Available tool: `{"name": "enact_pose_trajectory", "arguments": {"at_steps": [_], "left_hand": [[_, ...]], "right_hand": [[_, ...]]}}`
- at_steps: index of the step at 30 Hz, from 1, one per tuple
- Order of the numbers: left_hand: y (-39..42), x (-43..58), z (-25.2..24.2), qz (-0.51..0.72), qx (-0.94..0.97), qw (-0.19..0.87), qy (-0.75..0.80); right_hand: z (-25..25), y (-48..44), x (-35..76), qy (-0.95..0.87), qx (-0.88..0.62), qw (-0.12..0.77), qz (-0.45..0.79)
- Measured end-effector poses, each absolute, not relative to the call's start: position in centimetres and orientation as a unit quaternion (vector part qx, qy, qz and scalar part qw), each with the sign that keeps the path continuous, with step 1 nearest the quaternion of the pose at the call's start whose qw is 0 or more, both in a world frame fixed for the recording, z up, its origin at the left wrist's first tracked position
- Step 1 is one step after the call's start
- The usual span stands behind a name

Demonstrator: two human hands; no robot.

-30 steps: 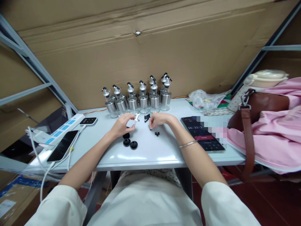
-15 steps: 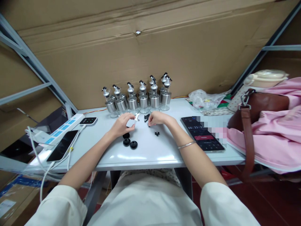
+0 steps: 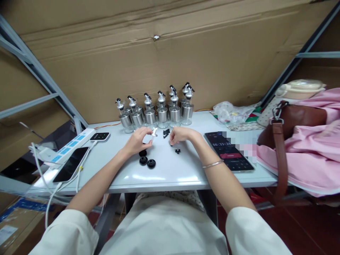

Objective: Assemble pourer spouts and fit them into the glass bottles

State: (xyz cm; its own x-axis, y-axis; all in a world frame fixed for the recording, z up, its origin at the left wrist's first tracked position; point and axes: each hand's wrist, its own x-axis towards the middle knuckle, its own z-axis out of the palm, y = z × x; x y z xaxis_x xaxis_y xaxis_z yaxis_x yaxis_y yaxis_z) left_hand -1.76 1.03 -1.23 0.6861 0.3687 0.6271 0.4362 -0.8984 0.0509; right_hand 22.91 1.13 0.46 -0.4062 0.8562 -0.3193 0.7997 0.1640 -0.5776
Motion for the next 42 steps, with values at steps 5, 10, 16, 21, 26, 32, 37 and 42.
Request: {"name": "enact_pose_trajectory", "arguments": {"at_steps": [5,10,16,21,26,32,37,42], "left_hand": [[1.0,-1.8,-1.2,-0.329,-0.917,0.054,-0.219],[1.0,-1.8,-1.2,-0.328,-0.917,0.05,-0.224],[1.0,-1.8,-1.2,-0.329,-0.917,0.055,-0.218],[0.9,-1.7,-1.1,-0.339,-0.915,0.056,-0.213],[0.9,-1.7,-1.1,-0.326,-0.916,0.051,-0.227],[0.9,-1.7,-1.2,-0.33,-0.916,0.053,-0.22],[1.0,-1.7,-1.3,-0.318,-0.919,0.05,-0.226],[0.9,-1.7,-1.2,-0.323,-0.92,0.057,-0.215]], "right_hand": [[0.3,1.0,22.6,-0.757,-0.521,0.07,0.387],[0.4,1.1,22.9,-0.757,-0.55,0.058,0.349],[0.2,0.8,22.0,-0.76,-0.525,0.084,0.373],[0.4,1.0,22.0,-0.76,-0.578,0.085,0.286],[0.6,0.8,22.9,-0.76,-0.546,0.053,0.349],[0.6,0.9,22.7,-0.76,-0.554,0.061,0.335],[0.5,0.8,22.9,-0.765,-0.536,0.033,0.357],[0.6,0.7,22.4,-0.774,-0.566,0.057,0.278]]}}
